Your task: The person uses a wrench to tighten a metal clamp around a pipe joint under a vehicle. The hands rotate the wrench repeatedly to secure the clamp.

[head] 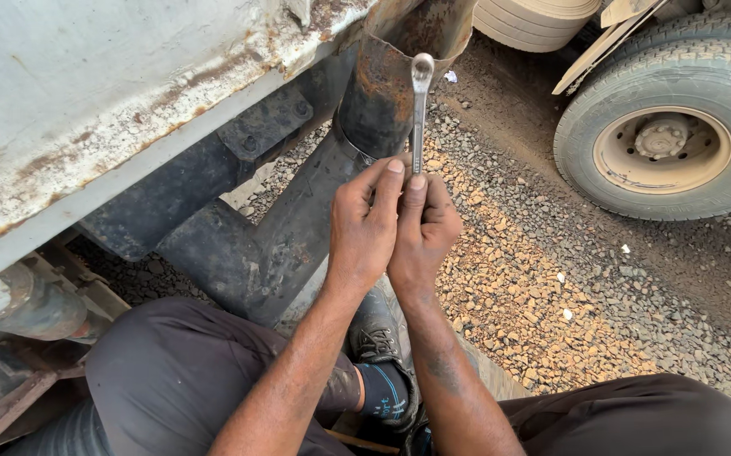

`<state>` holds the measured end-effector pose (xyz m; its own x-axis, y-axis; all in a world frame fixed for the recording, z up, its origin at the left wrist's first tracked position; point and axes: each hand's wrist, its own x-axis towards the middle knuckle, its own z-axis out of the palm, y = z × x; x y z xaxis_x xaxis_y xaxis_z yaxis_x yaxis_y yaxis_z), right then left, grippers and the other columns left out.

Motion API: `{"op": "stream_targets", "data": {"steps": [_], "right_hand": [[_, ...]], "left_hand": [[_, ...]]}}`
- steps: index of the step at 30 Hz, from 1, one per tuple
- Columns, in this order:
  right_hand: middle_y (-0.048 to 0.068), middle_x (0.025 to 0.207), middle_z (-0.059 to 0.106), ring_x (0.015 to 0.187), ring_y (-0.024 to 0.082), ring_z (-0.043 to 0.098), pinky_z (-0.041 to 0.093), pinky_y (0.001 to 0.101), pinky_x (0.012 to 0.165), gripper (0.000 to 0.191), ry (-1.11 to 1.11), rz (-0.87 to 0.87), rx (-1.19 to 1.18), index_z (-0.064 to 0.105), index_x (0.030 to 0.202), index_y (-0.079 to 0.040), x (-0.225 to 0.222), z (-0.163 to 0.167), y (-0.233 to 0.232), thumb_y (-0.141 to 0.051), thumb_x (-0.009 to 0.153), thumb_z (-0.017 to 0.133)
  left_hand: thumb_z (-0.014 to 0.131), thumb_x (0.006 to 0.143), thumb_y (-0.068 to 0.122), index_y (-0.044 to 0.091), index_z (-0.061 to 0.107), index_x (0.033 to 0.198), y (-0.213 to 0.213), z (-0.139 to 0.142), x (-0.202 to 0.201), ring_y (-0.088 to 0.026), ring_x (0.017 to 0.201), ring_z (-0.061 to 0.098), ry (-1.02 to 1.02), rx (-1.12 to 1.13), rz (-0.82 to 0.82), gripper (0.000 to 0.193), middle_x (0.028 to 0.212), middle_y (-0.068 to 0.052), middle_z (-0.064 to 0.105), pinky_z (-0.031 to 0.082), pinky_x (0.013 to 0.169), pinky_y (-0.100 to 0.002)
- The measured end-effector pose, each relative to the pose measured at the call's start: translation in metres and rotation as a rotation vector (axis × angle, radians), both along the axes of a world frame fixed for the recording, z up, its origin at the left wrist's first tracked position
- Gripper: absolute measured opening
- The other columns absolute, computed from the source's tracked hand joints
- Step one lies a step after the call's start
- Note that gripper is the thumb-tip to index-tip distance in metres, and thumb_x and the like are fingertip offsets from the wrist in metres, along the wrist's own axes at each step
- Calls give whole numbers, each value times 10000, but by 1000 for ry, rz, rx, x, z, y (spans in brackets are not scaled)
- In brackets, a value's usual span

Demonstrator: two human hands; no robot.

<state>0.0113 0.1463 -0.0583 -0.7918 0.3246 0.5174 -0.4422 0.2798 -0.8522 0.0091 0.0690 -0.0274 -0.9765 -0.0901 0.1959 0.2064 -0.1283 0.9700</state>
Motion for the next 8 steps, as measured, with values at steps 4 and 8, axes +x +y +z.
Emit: {"op": "stream_targets", "data": {"steps": [4,8], "right_hand": [[-50,710,545,652,11,470,383,242,535,335,7,84,-37,563,874,-36,-3,0,2,-237,1136,508],[-38,708,553,655,16,460,381,242,534,322,-40,70,-62,607,898,-39,-1,4,0,-237,1135,516]], "left_hand": [[537,1051,309,21,729,1184,0,7,3,-122,845,731,64,-19,25,371,901,-76,775,592,716,-314],[584,1085,301,57,620,1369,-12,20,16,-219,1099,744,282,-298,267,376,1196,-106,748,574,943,-351]]}}
